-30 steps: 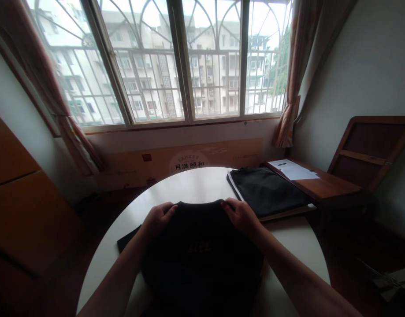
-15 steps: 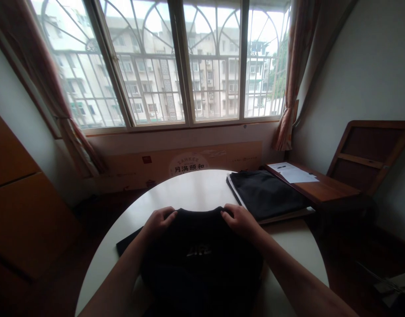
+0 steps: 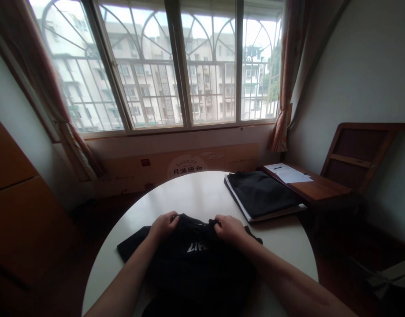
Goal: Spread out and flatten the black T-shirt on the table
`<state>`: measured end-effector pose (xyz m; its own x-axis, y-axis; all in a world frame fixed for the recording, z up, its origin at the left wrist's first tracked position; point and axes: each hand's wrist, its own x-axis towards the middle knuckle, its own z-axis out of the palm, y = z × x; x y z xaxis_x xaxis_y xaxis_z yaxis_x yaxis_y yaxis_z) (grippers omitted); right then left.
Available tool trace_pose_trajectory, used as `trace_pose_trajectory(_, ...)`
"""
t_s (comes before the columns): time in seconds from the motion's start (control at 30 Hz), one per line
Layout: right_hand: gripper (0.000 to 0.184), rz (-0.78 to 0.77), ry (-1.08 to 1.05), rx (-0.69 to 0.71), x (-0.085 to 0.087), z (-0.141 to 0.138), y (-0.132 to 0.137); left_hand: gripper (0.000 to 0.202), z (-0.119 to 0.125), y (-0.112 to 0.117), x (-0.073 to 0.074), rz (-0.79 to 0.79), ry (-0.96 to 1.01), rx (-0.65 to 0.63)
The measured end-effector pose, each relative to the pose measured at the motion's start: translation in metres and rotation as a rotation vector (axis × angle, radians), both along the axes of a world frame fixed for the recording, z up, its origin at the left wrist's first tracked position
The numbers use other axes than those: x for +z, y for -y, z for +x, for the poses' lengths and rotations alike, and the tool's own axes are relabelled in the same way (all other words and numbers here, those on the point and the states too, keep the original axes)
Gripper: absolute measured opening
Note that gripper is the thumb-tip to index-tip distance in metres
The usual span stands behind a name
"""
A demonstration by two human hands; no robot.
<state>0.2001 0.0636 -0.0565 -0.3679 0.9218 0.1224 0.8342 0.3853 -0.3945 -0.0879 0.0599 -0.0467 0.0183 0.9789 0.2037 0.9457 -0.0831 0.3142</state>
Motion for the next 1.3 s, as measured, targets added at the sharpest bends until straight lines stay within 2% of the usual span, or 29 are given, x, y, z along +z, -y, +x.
trace_pose_trajectory(0.27,0.025,0.049,0.197,-0.034,0.002,-0.011,0.011,0.030,0.009,0.003,-0.002,-0.046,-0.198,0.064)
trace_pose_trajectory(0.47,0.026,0.048,0.254,-0.009,0.008,-0.015,0.019,0.032,0.015,0.004,0.001,-0.084,-0.216,0.088)
trace_pose_trajectory(0.6,0.026,0.018,0.320,0.041,0.018,-0.014,0.008,0.032,0.010,0.001,0.004,-0.096,-0.227,0.113)
trace_pose_trajectory(0.7,0.028,0.031,0.340,0.052,0.035,-0.009,-0.018,0.033,-0.004,-0.006,0.016,-0.088,-0.234,0.119)
trace_pose_trajectory(0.8,0.033,0.076,0.333,0.036,0.054,-0.009,-0.057,0.035,-0.022,-0.020,0.039,-0.045,-0.267,0.127)
trace_pose_trajectory(0.93,0.036,0.129,0.330,0.013,0.071,-0.025,-0.119,0.036,-0.038,-0.058,0.072,0.050,-0.370,0.163)
trace_pose_trajectory(1.0,0.037,0.151,0.333,-0.004,0.073,-0.038,-0.148,0.037,-0.045,-0.084,0.082,0.073,-0.385,0.183)
trace_pose_trajectory(1.1,0.037,0.171,0.335,-0.021,0.068,-0.058,-0.186,0.037,-0.056,-0.126,0.083,0.063,-0.376,0.197)
trace_pose_trajectory(1.3,0.038,0.196,0.330,-0.047,0.051,-0.090,-0.242,0.034,-0.085,-0.194,0.062,0.024,-0.358,0.199)
